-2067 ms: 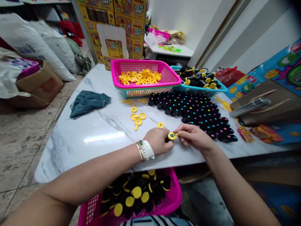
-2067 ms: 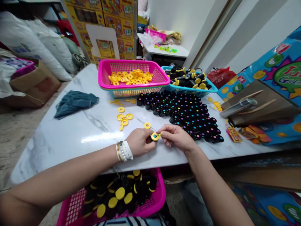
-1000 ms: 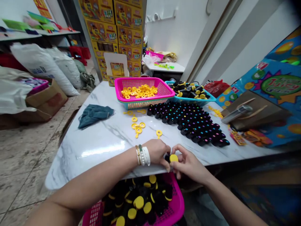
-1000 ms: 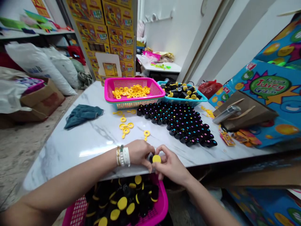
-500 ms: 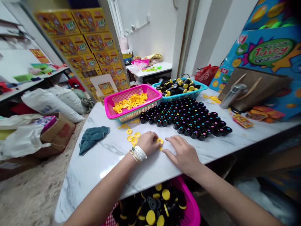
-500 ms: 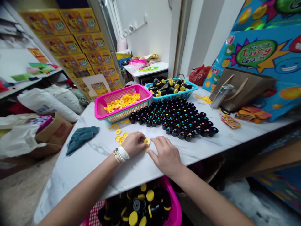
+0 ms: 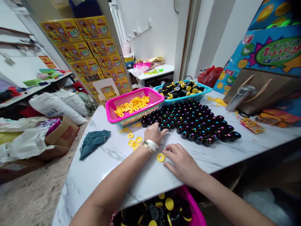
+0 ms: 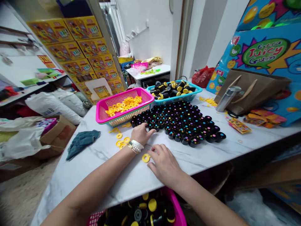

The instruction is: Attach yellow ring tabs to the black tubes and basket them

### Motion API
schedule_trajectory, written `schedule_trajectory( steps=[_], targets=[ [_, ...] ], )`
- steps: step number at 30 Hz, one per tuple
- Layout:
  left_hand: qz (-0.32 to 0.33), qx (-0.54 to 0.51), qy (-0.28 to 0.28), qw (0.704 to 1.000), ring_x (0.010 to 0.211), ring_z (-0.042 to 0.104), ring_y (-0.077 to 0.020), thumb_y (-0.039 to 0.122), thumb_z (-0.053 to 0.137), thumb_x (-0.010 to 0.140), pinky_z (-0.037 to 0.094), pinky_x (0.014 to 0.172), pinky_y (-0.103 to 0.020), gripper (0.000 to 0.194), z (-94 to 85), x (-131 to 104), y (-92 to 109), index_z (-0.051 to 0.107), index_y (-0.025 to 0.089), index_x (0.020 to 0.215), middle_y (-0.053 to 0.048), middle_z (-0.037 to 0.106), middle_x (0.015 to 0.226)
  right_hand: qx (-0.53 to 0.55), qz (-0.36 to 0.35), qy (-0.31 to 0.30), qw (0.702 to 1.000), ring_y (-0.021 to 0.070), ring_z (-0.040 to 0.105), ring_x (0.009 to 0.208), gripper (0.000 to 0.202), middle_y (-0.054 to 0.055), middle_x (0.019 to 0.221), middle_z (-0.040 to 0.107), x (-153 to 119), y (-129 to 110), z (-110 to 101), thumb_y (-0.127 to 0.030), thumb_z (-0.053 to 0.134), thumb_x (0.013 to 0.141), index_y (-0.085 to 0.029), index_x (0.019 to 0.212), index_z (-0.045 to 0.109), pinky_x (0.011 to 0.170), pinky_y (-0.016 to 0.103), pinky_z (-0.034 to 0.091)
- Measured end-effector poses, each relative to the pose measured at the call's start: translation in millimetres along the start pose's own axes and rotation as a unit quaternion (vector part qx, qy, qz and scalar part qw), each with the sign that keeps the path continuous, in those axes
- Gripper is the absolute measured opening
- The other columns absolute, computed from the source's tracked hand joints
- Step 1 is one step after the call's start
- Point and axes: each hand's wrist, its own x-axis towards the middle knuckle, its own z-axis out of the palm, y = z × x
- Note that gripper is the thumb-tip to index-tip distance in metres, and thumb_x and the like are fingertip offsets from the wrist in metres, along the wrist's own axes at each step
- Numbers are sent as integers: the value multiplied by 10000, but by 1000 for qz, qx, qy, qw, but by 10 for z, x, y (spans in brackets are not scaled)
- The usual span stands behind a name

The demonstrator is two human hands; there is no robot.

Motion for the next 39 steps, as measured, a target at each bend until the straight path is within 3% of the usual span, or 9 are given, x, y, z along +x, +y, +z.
schedule_trajectory(
  steps=[3,7,12,17,23,28,30,35,39],
  targets=[
    [-7,4,1,1000,843,667,-235,562,583,822,466,721,-299,483,42,71,14,641,158,1082,-86,706,842,28,-1,17,999,258,535,948,220,97,989,597,-53,-10,19,-207,624,843,-202,1057,673,846,416,489],
    [-14,-13,-15,1000,802,663,-214,523,600,816,460,713,-289,444,4,12,-25,652,163,1071,-73,709,829,28,-7,12,1000,296,524,1007,502,123,1076,587,-16,-51,46,-340,731,764,-188,1225,602,872,462,482],
    [12,-55,-61,997,692,631,-184,455,666,763,433,643,-270,370,-250,-418,-150,675,172,1000,-36,686,727,48,-16,-2,999,267,553,941,184,89,956,624,28,-52,42,-276,712,786,-209,955,688,842,417,490],
    [44,-174,-121,976,603,581,-126,333,667,765,383,578,-222,315,-343,-802,-228,680,190,1046,15,654,643,169,11,30,985,198,609,817,259,63,954,652,24,118,-152,-277,653,854,-221,1107,651,732,328,511],
    [90,-215,-171,957,557,552,-114,473,603,827,330,529,-211,371,-279,-833,-184,696,195,1054,-2,645,632,150,6,-1,989,167,609,685,275,56,889,650,217,177,-239,-285,668,829,-236,1097,699,646,310,518],
    [82,-242,-185,949,544,565,-119,410,627,805,349,529,-214,358,-332,-816,-204,689,199,1088,2,641,601,128,11,-24,991,168,612,675,268,48,865,658,256,190,-228,-319,665,826,-248,1080,714,637,307,516],
    [44,-315,-244,916,514,574,-112,338,610,806,368,506,-209,330,-391,-801,-212,681,192,1093,2,652,610,120,7,-28,992,186,627,728,267,55,888,666,253,196,-236,-326,665,832,-248,1084,707,670,317,518],
    [-107,-526,-385,750,528,646,-117,398,481,902,353,394,-166,355,-468,-752,-156,634,150,1105,-62,695,776,117,-23,-13,993,196,626,774,199,55,876,656,236,195,-230,-291,644,849,-238,1031,702,729,330,515],
    [-154,-559,-391,715,525,646,-108,367,486,928,430,427,-159,297,-383,-758,-77,634,111,946,-47,664,666,117,-23,0,993,190,623,782,221,65,923,638,198,192,-176,-296,629,862,-230,1064,690,729,324,510]
  ],
)
